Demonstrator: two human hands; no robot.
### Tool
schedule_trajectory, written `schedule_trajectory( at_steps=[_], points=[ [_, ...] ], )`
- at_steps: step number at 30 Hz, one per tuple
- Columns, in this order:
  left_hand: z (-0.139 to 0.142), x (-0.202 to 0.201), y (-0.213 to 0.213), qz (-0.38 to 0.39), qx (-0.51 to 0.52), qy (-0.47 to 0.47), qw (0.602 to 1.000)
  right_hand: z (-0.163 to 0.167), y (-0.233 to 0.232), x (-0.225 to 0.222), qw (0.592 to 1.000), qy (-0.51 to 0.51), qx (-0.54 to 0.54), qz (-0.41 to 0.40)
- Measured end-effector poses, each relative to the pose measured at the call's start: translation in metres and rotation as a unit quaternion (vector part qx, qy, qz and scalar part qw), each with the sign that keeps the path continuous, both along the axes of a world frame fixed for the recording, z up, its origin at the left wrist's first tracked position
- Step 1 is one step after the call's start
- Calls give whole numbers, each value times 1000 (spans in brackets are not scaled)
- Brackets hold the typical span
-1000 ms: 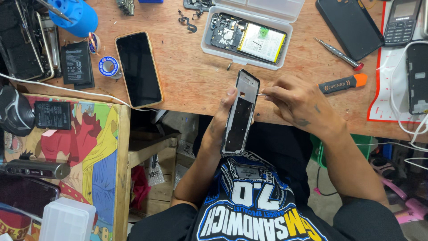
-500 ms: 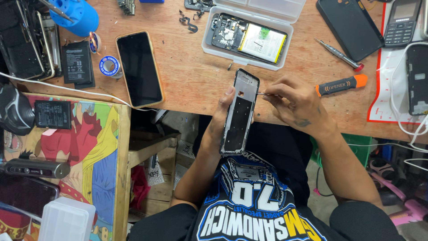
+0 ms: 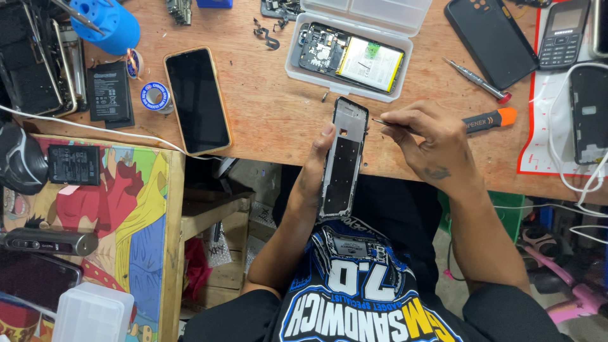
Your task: The person uses a metal spudger to scrape adhesive residue from the inside of a smartphone frame. They work along the edges and corners of the frame, removing old adhesive to prepare the surface for reassembly.
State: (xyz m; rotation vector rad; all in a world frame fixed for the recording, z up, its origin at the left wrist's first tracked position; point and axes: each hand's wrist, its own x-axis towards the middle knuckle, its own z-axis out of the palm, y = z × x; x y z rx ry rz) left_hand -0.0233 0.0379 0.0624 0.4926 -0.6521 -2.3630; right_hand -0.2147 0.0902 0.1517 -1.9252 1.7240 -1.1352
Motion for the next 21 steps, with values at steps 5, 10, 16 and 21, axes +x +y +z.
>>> schedule_trajectory(
  at_steps=[5, 10, 16, 21],
  points=[
    [15, 2, -2, 49, -128, -131, 982, -3, -3, 5, 993, 113, -30, -2],
    [33, -1, -5, 90, -246, -215, 941, -8, 0, 16, 992, 125, -19, -10],
    [35, -11, -3, 125, -273, -268, 915, -10, -2, 10, 997, 48, 60, 20],
    [36, -14, -2, 103, -188, -229, 949, -17, -3, 8, 994, 73, 80, 16]
  ],
)
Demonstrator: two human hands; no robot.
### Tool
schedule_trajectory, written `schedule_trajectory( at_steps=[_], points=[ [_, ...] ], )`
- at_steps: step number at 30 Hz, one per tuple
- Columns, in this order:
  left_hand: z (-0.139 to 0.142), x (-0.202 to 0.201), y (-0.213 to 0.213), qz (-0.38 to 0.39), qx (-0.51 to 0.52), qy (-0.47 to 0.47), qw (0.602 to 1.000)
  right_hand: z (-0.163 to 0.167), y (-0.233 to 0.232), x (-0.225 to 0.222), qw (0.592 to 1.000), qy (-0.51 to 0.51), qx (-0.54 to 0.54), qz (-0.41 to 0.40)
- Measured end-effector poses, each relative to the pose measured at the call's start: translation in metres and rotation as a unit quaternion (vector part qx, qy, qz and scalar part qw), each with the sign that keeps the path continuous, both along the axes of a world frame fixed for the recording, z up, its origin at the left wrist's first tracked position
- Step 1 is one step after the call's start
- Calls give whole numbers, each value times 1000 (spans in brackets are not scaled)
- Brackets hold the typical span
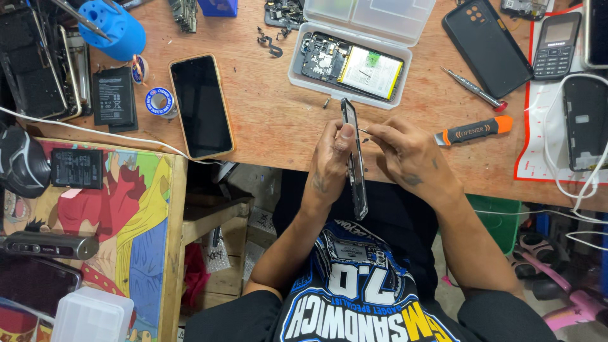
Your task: The person uses a metal spudger to scrape adhesive residue from the inside of a smartphone frame. They work along the edges and corners of the frame, removing old adhesive to prepare the surface for reassembly.
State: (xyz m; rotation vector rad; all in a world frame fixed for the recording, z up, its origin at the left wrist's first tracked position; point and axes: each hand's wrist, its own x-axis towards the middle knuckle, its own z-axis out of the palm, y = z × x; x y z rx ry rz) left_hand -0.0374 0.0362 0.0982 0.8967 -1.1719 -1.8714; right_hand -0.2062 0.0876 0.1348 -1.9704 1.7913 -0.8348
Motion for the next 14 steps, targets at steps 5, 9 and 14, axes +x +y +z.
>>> schedule_trajectory(
  at_steps=[5, 9, 14],
  points=[
    [-3, -1, -1, -3, 2, 9, 1000, -9, -1, 1, 998, -51, 35, -9],
    [-2, 3, -1, -6, 13, 3, 1000, -10, -2, 2, 995, -73, 55, -31],
    [7, 3, 1, 6, 7, -17, 1000, -9, -5, 3, 998, -28, 27, -40]
  ],
)
